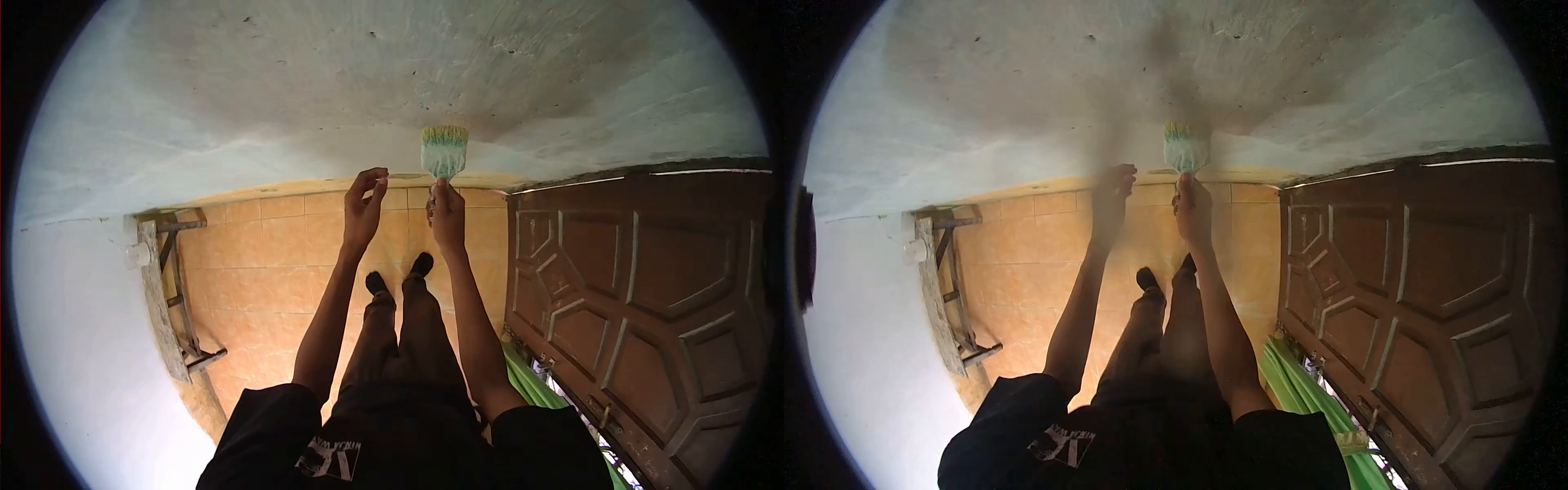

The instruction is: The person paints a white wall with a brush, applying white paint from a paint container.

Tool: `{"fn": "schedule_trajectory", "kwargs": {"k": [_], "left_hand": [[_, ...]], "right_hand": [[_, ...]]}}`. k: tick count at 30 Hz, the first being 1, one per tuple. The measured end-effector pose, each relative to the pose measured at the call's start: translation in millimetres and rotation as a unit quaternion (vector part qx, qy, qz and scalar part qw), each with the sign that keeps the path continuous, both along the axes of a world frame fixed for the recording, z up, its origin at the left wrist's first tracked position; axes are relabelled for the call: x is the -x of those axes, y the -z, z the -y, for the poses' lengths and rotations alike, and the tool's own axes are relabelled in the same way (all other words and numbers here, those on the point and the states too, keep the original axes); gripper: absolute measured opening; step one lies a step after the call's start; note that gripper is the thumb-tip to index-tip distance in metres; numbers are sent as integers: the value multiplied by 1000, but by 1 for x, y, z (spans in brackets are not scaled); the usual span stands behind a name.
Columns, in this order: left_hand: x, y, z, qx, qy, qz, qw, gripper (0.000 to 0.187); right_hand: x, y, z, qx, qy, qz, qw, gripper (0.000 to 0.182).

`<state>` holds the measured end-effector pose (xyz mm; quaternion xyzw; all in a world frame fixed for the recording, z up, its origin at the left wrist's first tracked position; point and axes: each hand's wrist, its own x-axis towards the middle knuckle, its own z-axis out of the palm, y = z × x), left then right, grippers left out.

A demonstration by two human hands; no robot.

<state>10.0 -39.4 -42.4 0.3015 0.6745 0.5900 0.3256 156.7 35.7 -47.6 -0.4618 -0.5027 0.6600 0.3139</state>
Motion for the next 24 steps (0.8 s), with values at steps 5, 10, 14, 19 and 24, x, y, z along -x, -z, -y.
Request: {"fn": "schedule_trajectory", "kwargs": {"k": [5, 10, 14, 19, 24], "left_hand": [[-17, -23, 43, 36, -33, 55, 997, 27], [-18, -45, 94, 3, -54, 105, 993, 27], [4, -57, 140, -23, -121, 113, 986, 25], [41, -86, 207, -49, -227, 118, 965, 24], [89, -112, 282, -66, -293, 108, 948, 24]], "right_hand": [[-2, -52, 14, 39, -46, -6, 998, 45], [31, -93, 47, 17, -156, -34, 987, 44], [68, -114, 83, 21, -268, -34, 962, 40], [125, -132, 145, -3, -377, -43, 925, 41], [185, -138, 212, -1, -433, -43, 900, 40]]}}
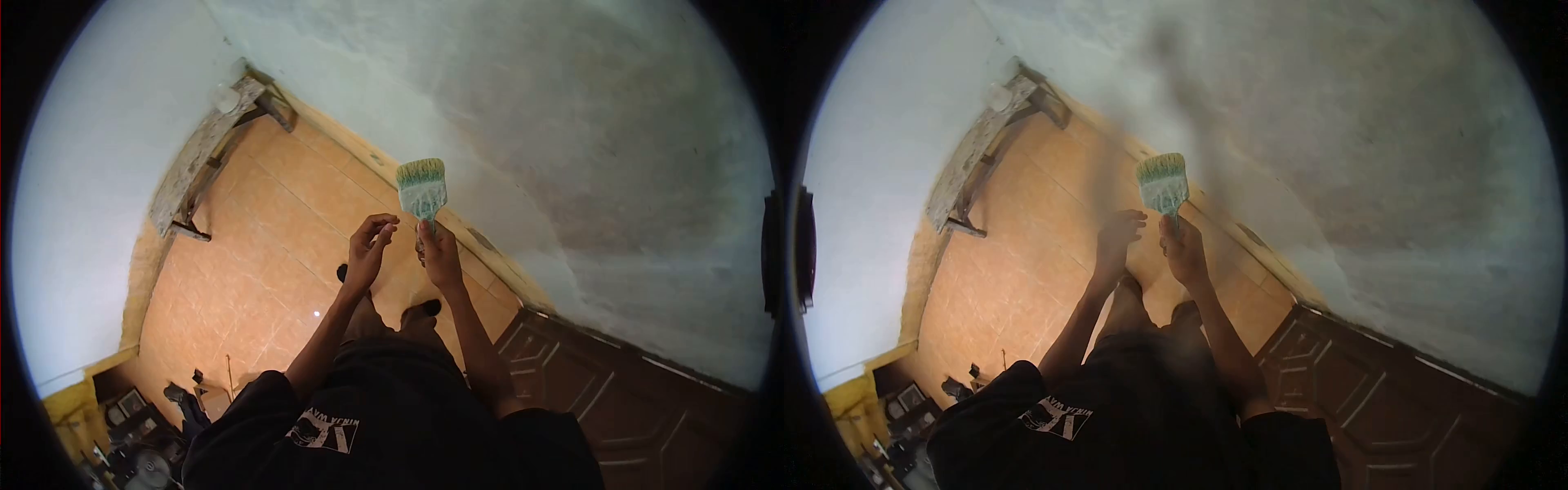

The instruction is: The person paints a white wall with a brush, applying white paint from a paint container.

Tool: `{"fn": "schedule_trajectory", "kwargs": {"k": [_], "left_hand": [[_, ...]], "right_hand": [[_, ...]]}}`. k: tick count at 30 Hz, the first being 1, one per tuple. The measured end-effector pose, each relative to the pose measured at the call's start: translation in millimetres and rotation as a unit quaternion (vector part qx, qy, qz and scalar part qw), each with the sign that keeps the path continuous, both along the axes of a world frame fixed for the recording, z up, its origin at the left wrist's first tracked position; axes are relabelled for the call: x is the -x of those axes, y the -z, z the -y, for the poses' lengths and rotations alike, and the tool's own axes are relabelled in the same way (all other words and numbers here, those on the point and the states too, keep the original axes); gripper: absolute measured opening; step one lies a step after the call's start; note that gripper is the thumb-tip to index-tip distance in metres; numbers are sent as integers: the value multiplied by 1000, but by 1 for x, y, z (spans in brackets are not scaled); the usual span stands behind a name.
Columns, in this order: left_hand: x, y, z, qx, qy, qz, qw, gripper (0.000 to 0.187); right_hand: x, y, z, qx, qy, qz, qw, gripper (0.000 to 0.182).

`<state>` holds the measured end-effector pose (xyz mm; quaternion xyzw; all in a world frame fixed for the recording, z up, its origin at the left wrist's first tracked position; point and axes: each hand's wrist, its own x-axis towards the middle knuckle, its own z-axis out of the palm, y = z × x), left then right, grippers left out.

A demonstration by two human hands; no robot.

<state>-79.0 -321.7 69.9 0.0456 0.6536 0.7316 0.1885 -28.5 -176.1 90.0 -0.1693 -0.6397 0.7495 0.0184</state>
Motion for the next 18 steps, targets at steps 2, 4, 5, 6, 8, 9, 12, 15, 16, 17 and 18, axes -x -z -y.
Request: {"fn": "schedule_trajectory", "kwargs": {"k": [2, 4, 5, 6, 8, 9, 12, 15, 16, 17, 18], "left_hand": [[24, -7, 36, -3, -16, -1, 1000, 23], [50, -15, 71, 9, -30, -16, 999, 22], [63, -19, 89, 15, -36, -24, 999, 22], [75, -22, 106, 18, -39, -43, 998, 21], [99, -30, 138, 21, -48, -81, 995, 20], [108, -33, 152, 19, -56, -88, 994, 20], [138, -44, 189, 16, -86, -110, 990, 19], [164, -46, 214, 17, -110, -113, 987, 18], [172, -43, 221, 17, -116, -108, 987, 18], [179, -38, 227, 17, -123, -101, 987, 18], [187, -34, 230, 15, -130, -95, 987, 18]], "right_hand": [[26, -6, 26, 9, -25, 13, 1000, 37], [51, -18, 52, 37, -49, 35, 997, 33], [64, -22, 66, 38, -55, 38, 997, 33], [74, -23, 79, 40, -59, 43, 997, 34], [93, -23, 104, 42, -69, 43, 996, 34], [103, -21, 116, 44, -75, 38, 996, 35], [135, -24, 146, 51, -100, 37, 993, 35], [170, -25, 167, 60, -131, 47, 989, 35], [182, -24, 174, 63, -141, 54, 987, 35], [194, -22, 179, 57, -148, 51, 986, 35], [208, -19, 184, 53, -156, 47, 985, 35]]}}
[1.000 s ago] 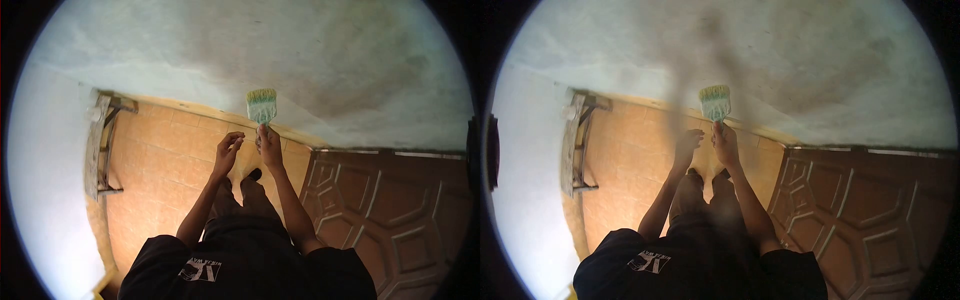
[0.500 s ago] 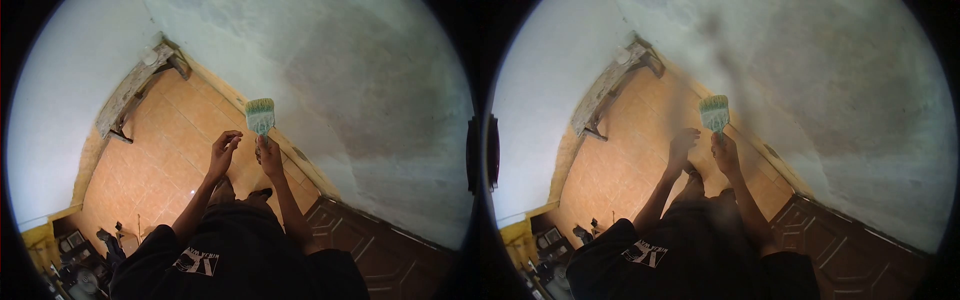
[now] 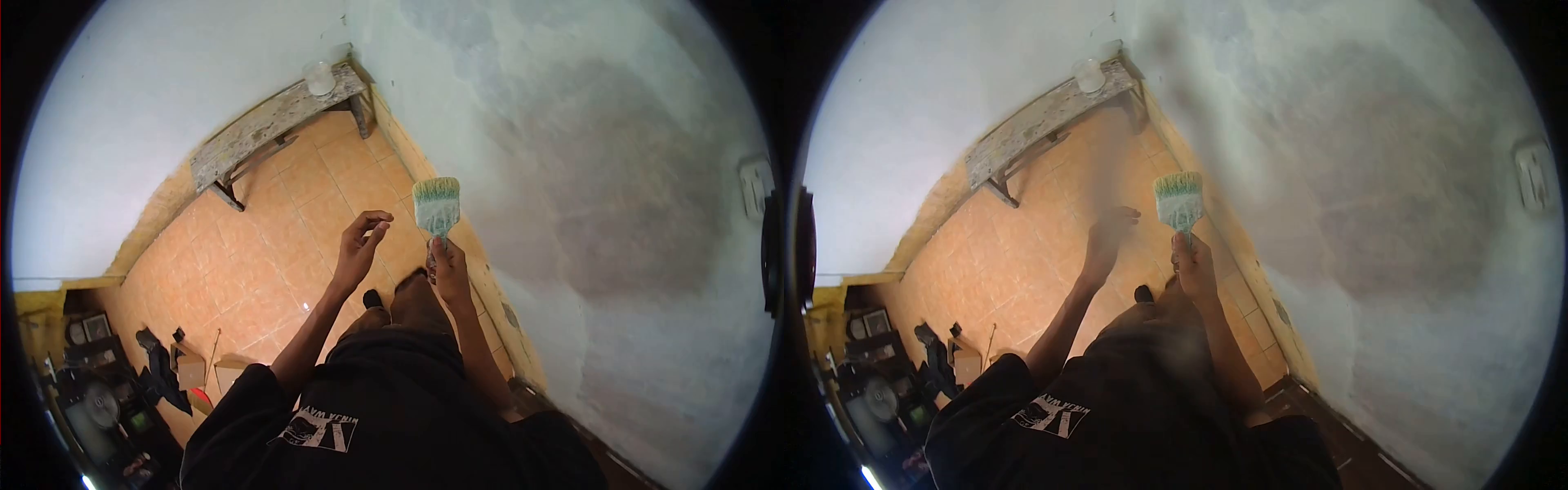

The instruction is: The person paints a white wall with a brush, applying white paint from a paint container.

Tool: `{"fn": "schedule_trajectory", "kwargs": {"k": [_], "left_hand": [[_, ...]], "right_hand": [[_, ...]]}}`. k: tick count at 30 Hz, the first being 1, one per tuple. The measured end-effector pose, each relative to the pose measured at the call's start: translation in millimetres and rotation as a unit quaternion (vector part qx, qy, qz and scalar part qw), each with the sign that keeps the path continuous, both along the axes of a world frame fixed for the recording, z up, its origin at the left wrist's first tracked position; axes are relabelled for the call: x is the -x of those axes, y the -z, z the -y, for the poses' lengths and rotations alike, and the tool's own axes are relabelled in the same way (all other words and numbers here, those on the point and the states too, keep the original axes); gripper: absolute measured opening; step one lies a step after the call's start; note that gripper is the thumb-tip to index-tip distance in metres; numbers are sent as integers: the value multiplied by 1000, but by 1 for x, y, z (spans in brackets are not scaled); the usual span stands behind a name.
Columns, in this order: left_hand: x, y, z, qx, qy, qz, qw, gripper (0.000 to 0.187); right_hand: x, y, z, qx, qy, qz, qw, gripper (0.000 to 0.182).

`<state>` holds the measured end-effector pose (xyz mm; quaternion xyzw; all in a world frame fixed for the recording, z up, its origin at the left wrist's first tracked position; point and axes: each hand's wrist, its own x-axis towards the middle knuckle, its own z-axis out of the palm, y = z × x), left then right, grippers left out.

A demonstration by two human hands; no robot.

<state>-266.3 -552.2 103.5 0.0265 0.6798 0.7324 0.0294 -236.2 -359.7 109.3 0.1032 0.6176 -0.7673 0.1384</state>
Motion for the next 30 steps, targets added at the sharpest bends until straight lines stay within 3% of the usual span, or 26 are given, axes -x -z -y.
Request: {"fn": "schedule_trajectory", "kwargs": {"k": [6, 16, 30], "left_hand": [[68, 2, 19, -30, -61, 62, 996, 17], [221, -39, 70, -31, -174, 35, 984, 19], [375, -23, 191, -45, -279, 37, 958, 20]], "right_hand": [[102, -4, 28, -25, -79, 9, 997, 37], [302, -52, 85, -30, -207, -18, 978, 39], [461, -27, 213, -29, -281, 43, 958, 34]]}}
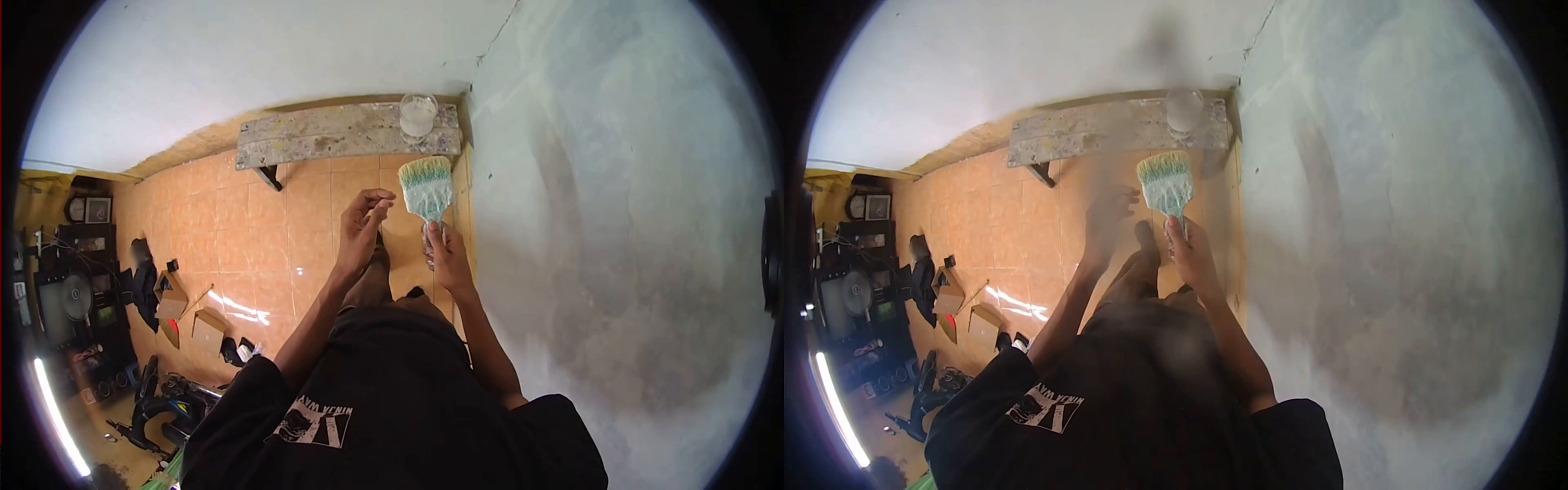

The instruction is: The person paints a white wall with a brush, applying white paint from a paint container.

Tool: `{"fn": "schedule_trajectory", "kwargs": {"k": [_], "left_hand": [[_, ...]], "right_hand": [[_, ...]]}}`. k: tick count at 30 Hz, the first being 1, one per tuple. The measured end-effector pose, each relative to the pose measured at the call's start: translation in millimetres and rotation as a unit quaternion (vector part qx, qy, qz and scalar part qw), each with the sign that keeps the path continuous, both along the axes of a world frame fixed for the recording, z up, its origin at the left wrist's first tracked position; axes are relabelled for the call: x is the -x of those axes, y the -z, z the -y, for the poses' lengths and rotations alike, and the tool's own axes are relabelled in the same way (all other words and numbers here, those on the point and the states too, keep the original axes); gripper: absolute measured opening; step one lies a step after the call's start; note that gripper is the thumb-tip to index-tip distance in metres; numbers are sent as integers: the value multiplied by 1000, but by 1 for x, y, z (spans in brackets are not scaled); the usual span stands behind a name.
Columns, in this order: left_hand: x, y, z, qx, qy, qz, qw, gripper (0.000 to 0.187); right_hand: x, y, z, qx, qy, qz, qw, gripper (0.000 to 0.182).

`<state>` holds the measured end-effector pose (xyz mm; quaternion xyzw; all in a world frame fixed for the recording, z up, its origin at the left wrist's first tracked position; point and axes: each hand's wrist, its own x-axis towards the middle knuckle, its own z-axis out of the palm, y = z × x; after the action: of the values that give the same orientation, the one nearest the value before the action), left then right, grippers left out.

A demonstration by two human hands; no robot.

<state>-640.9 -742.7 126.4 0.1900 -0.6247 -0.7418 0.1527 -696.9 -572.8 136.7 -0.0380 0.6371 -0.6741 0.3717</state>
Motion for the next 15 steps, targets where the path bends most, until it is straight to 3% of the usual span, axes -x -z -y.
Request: {"fn": "schedule_trajectory", "kwargs": {"k": [7, 10, 15], "left_hand": [[97, 38, 59, 11, 33, 31, 999, 20], [142, 75, 75, 43, 69, 70, 994, 21], [203, 160, 105, 105, 90, 145, 980, 23]], "right_hand": [[83, 32, 60, 17, 46, -22, 999, 37], [122, 55, 66, 2, 63, -17, 998, 37], [203, 101, 78, -119, 57, 6, 991, 41]]}}
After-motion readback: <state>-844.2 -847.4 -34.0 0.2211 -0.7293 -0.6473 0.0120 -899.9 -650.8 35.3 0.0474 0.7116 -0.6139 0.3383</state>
